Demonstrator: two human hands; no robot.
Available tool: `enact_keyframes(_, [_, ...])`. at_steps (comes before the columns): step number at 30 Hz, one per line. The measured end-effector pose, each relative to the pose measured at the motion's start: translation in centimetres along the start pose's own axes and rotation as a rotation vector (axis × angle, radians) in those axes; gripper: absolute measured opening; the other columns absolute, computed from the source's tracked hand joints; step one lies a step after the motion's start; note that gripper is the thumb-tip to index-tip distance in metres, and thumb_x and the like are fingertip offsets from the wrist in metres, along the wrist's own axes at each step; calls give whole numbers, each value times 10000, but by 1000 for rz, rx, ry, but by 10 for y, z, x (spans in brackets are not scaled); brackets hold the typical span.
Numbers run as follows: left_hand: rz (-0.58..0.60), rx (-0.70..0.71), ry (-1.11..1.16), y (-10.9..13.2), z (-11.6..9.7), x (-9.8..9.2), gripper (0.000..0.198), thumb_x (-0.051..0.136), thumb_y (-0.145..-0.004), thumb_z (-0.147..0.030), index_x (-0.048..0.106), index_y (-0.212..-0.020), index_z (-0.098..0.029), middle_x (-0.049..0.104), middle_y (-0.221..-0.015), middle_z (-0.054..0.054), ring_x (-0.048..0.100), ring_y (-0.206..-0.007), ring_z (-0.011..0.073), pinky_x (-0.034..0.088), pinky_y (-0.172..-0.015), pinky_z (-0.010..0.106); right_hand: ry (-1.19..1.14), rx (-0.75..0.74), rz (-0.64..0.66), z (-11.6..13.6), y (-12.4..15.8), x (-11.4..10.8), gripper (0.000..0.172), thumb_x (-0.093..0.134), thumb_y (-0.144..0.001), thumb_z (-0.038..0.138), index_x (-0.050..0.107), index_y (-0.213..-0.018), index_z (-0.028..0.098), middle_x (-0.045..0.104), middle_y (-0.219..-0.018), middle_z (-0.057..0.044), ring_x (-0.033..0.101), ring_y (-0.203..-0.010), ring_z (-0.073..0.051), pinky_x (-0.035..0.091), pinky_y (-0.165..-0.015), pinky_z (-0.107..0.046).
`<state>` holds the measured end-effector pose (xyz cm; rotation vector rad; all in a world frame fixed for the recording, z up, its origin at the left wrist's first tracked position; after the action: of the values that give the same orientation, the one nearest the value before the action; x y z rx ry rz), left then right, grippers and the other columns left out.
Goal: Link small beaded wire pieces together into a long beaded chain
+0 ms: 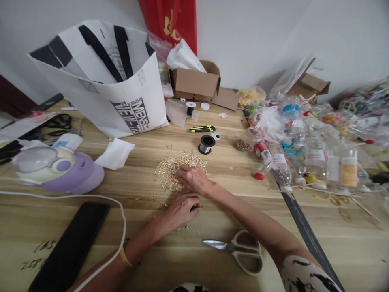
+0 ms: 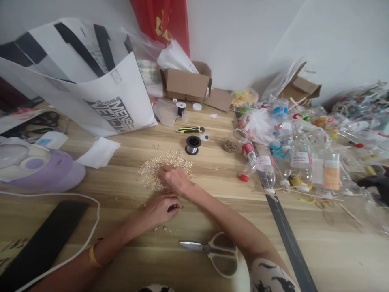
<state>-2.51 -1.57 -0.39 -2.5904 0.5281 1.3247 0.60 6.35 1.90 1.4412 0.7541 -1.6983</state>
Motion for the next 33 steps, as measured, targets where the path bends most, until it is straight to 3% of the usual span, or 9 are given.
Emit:
enact_keyframes(8, [0,15,26,0,1,2,117,616,-769,-108,689,-698,-167,697,-776,30,614,-769,178,417,-719,268,60,63,46,5,-21,4,217,365,-974,210,562,-1059,175,621,-1035,-77,622,-822,-188,386,-606,-265])
enact_keyframes(16, [-16,69,29,0,-1,0,127,603,-784,-106,660,-686,-164,651,-727,16,590,-753,161,407,-709,255,-28,172,62,-17,-5,-15,183,420,-934,184,602,-944,170,648,-997,-67,611,-831,-166,323,-616,-253])
enact_keyframes(21, [-34,92,27,0,0,1,142,589,-789,-97,654,-686,-171,642,-721,11,581,-746,153,406,-712,253,-49,192,57,-28,4,-14,160,450,-918,186,606,-952,182,646,-977,-53,604,-837,-162,302,-620,-243])
enact_keyframes(28, [-38,75,15,0,1,3,144,589,-785,-108,651,-673,-174,645,-722,10,575,-730,151,405,-706,251,1,158,81,-11,-8,-11,238,405,-930,177,574,-1095,210,609,-1071,-76,619,-865,-190,380,-669,-263])
enact_keyframes(33, [-31,58,19,0,1,2,152,575,-794,-117,653,-677,-175,643,-723,14,577,-726,155,405,-695,255,-21,154,63,-8,-15,-8,233,390,-922,148,602,-1014,181,625,-1013,-90,621,-820,-195,385,-646,-267])
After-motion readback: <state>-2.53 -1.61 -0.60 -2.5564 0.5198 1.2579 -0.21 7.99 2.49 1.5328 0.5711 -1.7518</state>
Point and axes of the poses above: each hand's wrist, its own y-axis away from the middle knuckle, its own x-axis out of the palm, z = x × y, the point moved 5 cm from there along -y, towards the middle knuckle
